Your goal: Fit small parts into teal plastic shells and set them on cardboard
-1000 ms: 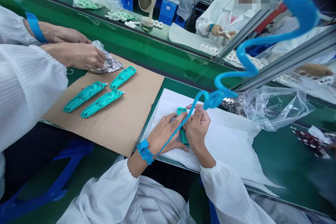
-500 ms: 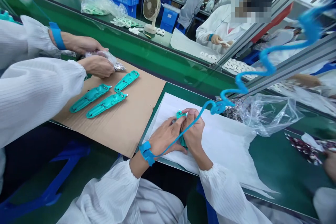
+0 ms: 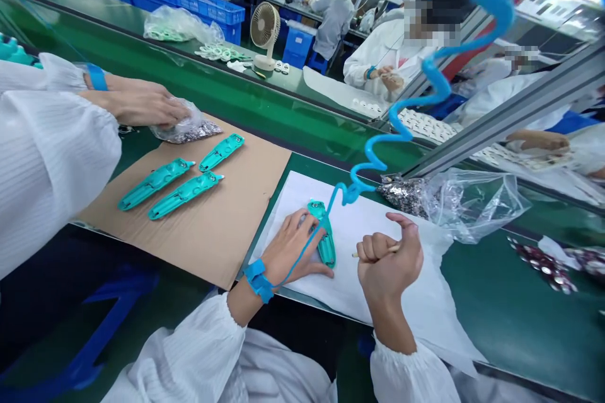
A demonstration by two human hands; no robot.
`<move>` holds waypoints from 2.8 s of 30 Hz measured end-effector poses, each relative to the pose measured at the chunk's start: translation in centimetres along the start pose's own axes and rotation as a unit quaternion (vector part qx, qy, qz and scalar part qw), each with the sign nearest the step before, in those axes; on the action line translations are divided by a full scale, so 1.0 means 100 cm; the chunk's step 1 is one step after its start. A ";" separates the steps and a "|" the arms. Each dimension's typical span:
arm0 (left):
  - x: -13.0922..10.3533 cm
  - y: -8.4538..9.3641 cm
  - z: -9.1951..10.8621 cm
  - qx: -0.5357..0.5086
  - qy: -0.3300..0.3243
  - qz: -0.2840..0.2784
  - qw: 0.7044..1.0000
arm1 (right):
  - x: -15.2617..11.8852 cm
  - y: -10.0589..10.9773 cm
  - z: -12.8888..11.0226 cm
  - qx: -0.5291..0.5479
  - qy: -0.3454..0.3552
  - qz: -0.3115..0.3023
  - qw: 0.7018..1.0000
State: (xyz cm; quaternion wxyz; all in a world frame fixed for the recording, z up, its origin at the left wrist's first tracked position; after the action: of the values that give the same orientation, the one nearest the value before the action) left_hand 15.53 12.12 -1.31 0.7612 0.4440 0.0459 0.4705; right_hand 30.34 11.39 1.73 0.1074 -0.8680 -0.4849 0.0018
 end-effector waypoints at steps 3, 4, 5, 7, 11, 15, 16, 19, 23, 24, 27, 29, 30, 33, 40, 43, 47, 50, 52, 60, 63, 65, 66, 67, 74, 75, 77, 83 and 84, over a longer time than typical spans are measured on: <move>0.000 0.002 0.001 0.001 -0.005 0.000 1.000 | -0.008 0.014 0.012 -0.002 -0.021 0.024 0.999; 0.000 0.002 0.001 -0.004 -0.005 -0.003 1.000 | -0.011 0.016 0.018 -0.001 -0.029 0.028 0.999; 0.001 0.002 0.001 -0.010 -0.004 -0.009 1.000 | -0.013 0.016 0.023 0.001 -0.037 0.029 0.999; 0.002 0.001 0.000 -0.022 0.005 -0.025 0.999 | -0.018 0.014 0.031 0.004 -0.049 0.025 0.998; 0.004 -0.001 0.000 -0.032 0.009 -0.047 0.998 | -0.023 0.003 0.039 -0.002 -0.043 -0.001 0.999; 0.004 -0.002 0.000 -0.026 0.002 -0.046 0.999 | -0.025 -0.004 0.041 -0.016 -0.029 -0.019 0.999; 0.004 -0.003 0.000 -0.024 0.000 -0.046 0.999 | -0.025 -0.005 0.041 -0.017 -0.028 -0.021 0.999; 0.004 -0.004 0.001 -0.022 -0.006 -0.048 0.999 | -0.025 -0.006 0.042 -0.021 -0.025 -0.023 0.999; 0.004 -0.005 0.001 -0.018 -0.005 -0.054 0.998 | -0.026 -0.007 0.042 -0.033 -0.015 -0.023 0.999; 0.004 -0.005 0.001 -0.017 -0.004 -0.054 0.998 | -0.027 -0.007 0.041 -0.036 -0.009 -0.024 0.999; 0.003 -0.005 0.000 -0.020 0.000 -0.052 0.998 | -0.029 -0.008 0.035 -0.045 0.017 -0.024 0.999; 0.004 -0.005 0.000 -0.026 0.002 -0.054 0.998 | -0.030 -0.008 0.033 -0.051 0.027 -0.025 0.998; 0.004 -0.005 0.000 -0.028 0.003 -0.055 0.998 | -0.030 -0.008 0.033 -0.054 0.027 -0.027 0.998; 0.004 -0.005 0.001 -0.029 0.001 -0.056 0.998 | -0.030 -0.010 0.035 -0.057 0.023 -0.038 0.997; 0.003 -0.006 0.001 -0.022 -0.008 -0.052 0.998 | -0.029 -0.010 0.043 -0.076 0.019 -0.044 0.996; 0.004 -0.006 0.002 -0.024 -0.013 -0.051 0.998 | -0.027 -0.013 0.046 -0.093 0.018 -0.056 0.994; 0.004 -0.005 0.002 -0.025 -0.015 -0.046 0.999 | -0.026 -0.019 0.047 -0.102 0.026 -0.086 0.991; 0.003 -0.005 0.002 -0.020 -0.011 -0.045 0.999 | -0.026 -0.019 0.049 -0.081 0.013 -0.092 0.992; 0.003 -0.005 0.000 -0.019 -0.005 -0.042 0.999 | -0.025 -0.016 0.046 -0.057 0.011 -0.080 0.995; 0.000 -0.006 -0.002 -0.033 -0.011 -0.031 0.999 | -0.031 -0.007 0.035 -0.013 0.020 -0.030 0.999; -0.002 -0.006 -0.003 -0.039 -0.006 -0.039 0.998 | -0.032 -0.010 0.041 -0.018 0.007 -0.040 0.999; -0.002 -0.005 -0.002 -0.041 -0.007 -0.046 0.998 | -0.032 -0.010 0.044 -0.019 0.002 -0.042 0.999; -0.002 -0.005 -0.001 -0.040 -0.009 -0.047 0.998 | -0.032 -0.009 0.045 -0.019 0.001 -0.040 0.999; -0.003 -0.005 0.000 -0.038 -0.013 -0.047 0.998 | -0.032 -0.008 0.045 -0.020 0.002 -0.039 0.999; -0.001 -0.006 0.003 0.003 -0.027 -0.033 0.999 | -0.032 -0.002 0.034 -0.047 0.031 -0.034 0.998; -0.001 -0.007 0.003 0.007 -0.029 -0.030 0.999 | -0.031 0.000 0.031 -0.049 0.037 -0.028 0.998; 0.000 -0.007 0.004 0.010 -0.031 -0.026 0.999 | -0.029 0.004 0.026 -0.049 0.044 -0.014 0.998; 0.001 -0.007 0.001 0.010 -0.016 -0.030 0.999 | -0.027 0.003 0.034 -0.055 0.022 -0.018 0.998; 0.001 -0.007 0.001 0.010 -0.014 -0.032 0.999 | -0.027 0.003 0.036 -0.056 0.020 -0.018 0.998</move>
State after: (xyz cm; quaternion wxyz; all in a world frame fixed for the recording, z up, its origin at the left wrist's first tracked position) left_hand 16.16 12.01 -1.73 0.7719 0.4565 0.0543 0.4392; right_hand 28.75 9.60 -2.09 0.0681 -0.8638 -0.4972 -0.0445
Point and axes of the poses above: each hand's wrist, its own x-axis towards the middle knuckle, its own y-axis out of the back of the hand, z = x × y, the point moved 10 cm from there along x, towards the middle knuckle, and after that the axes turned 9 degrees about -x, right-handed, at the moved point
